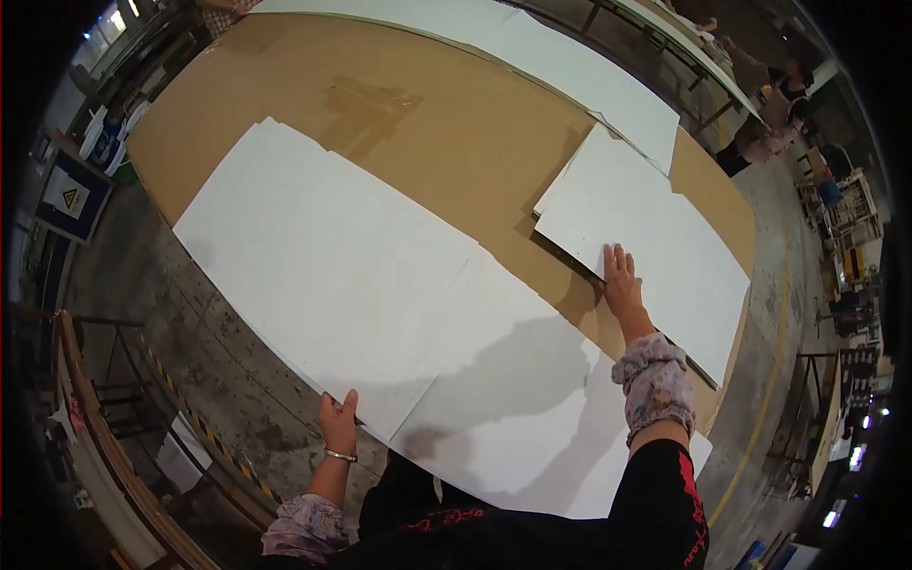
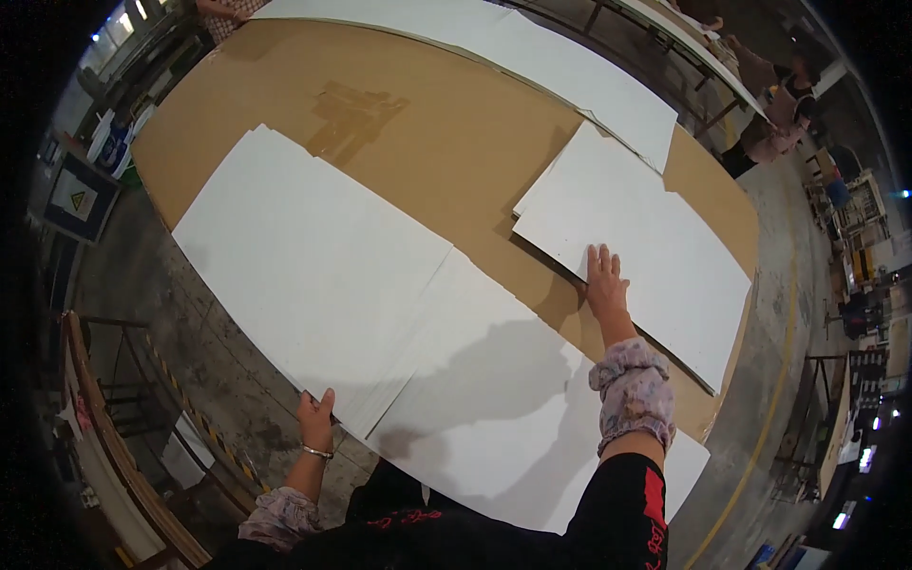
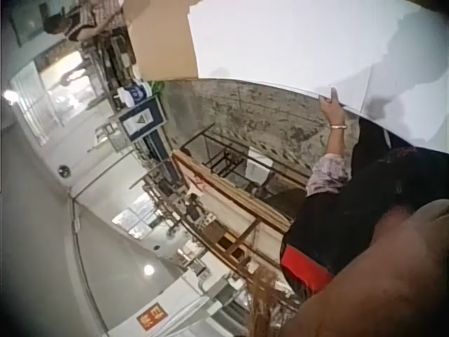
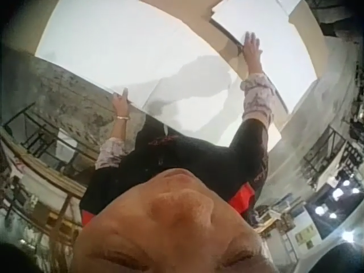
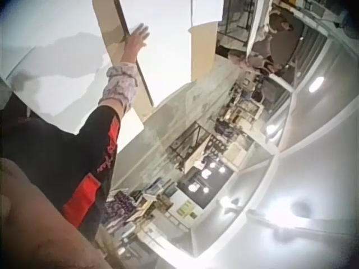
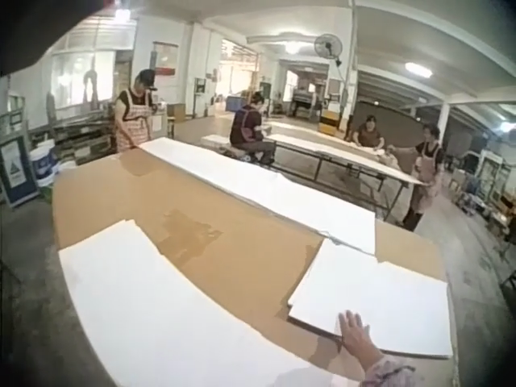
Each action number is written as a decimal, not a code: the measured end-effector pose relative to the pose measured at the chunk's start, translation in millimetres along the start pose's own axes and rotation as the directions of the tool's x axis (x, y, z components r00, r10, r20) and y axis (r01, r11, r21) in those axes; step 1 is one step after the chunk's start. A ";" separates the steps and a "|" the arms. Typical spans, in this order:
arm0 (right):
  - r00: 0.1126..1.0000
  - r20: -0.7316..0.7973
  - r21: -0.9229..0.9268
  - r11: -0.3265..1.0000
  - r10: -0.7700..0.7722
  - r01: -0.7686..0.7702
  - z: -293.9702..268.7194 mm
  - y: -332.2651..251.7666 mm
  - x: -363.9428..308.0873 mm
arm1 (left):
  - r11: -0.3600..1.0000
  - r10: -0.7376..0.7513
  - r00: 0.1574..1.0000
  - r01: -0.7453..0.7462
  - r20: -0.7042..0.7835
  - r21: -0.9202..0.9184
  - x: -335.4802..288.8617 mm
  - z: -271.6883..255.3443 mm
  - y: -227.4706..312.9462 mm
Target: Stacking, sorting, and aligning white corrugated boards on a workbench.
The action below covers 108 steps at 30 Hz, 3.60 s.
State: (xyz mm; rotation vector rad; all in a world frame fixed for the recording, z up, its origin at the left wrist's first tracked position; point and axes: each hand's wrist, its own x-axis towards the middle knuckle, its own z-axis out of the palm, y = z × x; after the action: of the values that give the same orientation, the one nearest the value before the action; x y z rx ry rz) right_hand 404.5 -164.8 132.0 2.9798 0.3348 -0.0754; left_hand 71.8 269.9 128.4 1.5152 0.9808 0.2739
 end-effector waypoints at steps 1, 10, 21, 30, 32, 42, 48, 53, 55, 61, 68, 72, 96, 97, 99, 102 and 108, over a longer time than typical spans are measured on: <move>1.000 0.014 -0.083 0.996 0.020 -0.019 -0.3 0.9 4.9 | 1.000 0.007 1.000 -0.007 0.006 0.001 1.3 -0.2 -0.3; 0.992 0.128 0.003 1.000 0.020 -0.021 -31.8 -6.4 49.2 | 0.998 -0.042 0.999 0.044 0.033 -0.054 3.6 -0.9 -11.3; 0.903 -0.169 -0.228 0.907 -0.396 0.355 -23.5 -16.9 49.0 | 0.998 0.065 0.998 -0.065 0.017 0.006 8.1 -7.3 -24.4; 0.854 -0.080 -0.511 0.757 -0.514 0.408 -29.1 -43.8 36.4 | 1.000 0.005 1.000 -0.005 0.024 0.027 4.2 -6.4 -10.1; 0.859 -0.091 -0.490 0.774 -0.503 0.401 -19.3 -32.3 40.3 | 0.999 0.034 0.999 -0.034 0.034 0.022 3.5 1.4 2.0; 0.879 -0.093 -0.254 0.865 -0.467 0.433 -25.4 -17.3 55.3 | 0.999 -0.023 0.999 0.024 0.040 -0.038 1.9 -1.5 1.0; 0.898 -0.061 -0.270 0.873 -0.437 0.406 -24.4 -18.3 55.9 | 0.999 0.044 0.998 -0.043 0.045 -0.017 3.1 0.1 -1.8; 0.819 -0.159 -0.438 0.783 -0.551 0.442 -12.7 -34.9 41.9 | 0.997 -0.002 0.999 0.007 0.053 -0.083 3.8 3.1 -2.8; 0.780 -0.243 -0.523 0.755 -0.577 0.395 -20.1 -62.5 36.7 | 0.997 0.067 0.997 -0.068 0.027 0.021 8.0 -5.9 -18.8; 0.801 -0.173 -0.556 0.728 -0.573 0.401 -25.8 -97.9 36.6 | 0.999 -0.022 0.999 0.025 0.047 -0.049 1.7 7.1 0.4; 0.764 -0.073 -0.556 0.662 -0.641 0.502 -43.0 -117.1 33.1 | 0.998 0.057 0.998 -0.056 0.032 -0.004 8.7 -1.1 -26.0; 0.803 -0.003 -0.380 0.744 -0.596 0.550 -62.0 -123.3 28.0 | 0.999 0.037 0.999 -0.036 0.017 -0.036 8.2 -0.1 -19.1; 0.713 -0.161 -0.378 0.710 -0.683 0.594 -61.6 -129.6 30.4 | 0.999 -0.029 1.000 0.029 0.007 -0.031 -6.7 6.0 -2.7; 0.710 -0.160 -0.382 0.706 -0.686 0.597 -63.7 -129.3 31.9 | 0.998 -0.008 1.000 0.008 0.005 -0.058 -9.1 8.1 -2.3; 0.721 -0.127 -0.297 0.719 -0.682 0.628 -65.6 -128.0 33.6 | 0.996 0.010 1.000 -0.010 0.003 -0.090 -11.6 8.4 -3.6; 0.706 -0.055 -0.340 0.678 -0.706 0.651 -61.9 -128.2 37.4 | 0.998 0.001 1.000 0.000 0.017 -0.069 -10.4 5.6 -6.6; 0.668 -0.037 -0.353 0.636 -0.743 0.687 -57.5 -127.3 40.3 | 0.996 0.062 0.998 -0.060 0.024 -0.070 -9.8 1.2 -9.8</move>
State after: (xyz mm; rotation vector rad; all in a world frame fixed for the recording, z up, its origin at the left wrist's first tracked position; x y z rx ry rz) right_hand 417.1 -24.8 169.0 2.3455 1.4099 0.1550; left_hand 62.6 261.2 122.8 1.4841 0.8964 0.3271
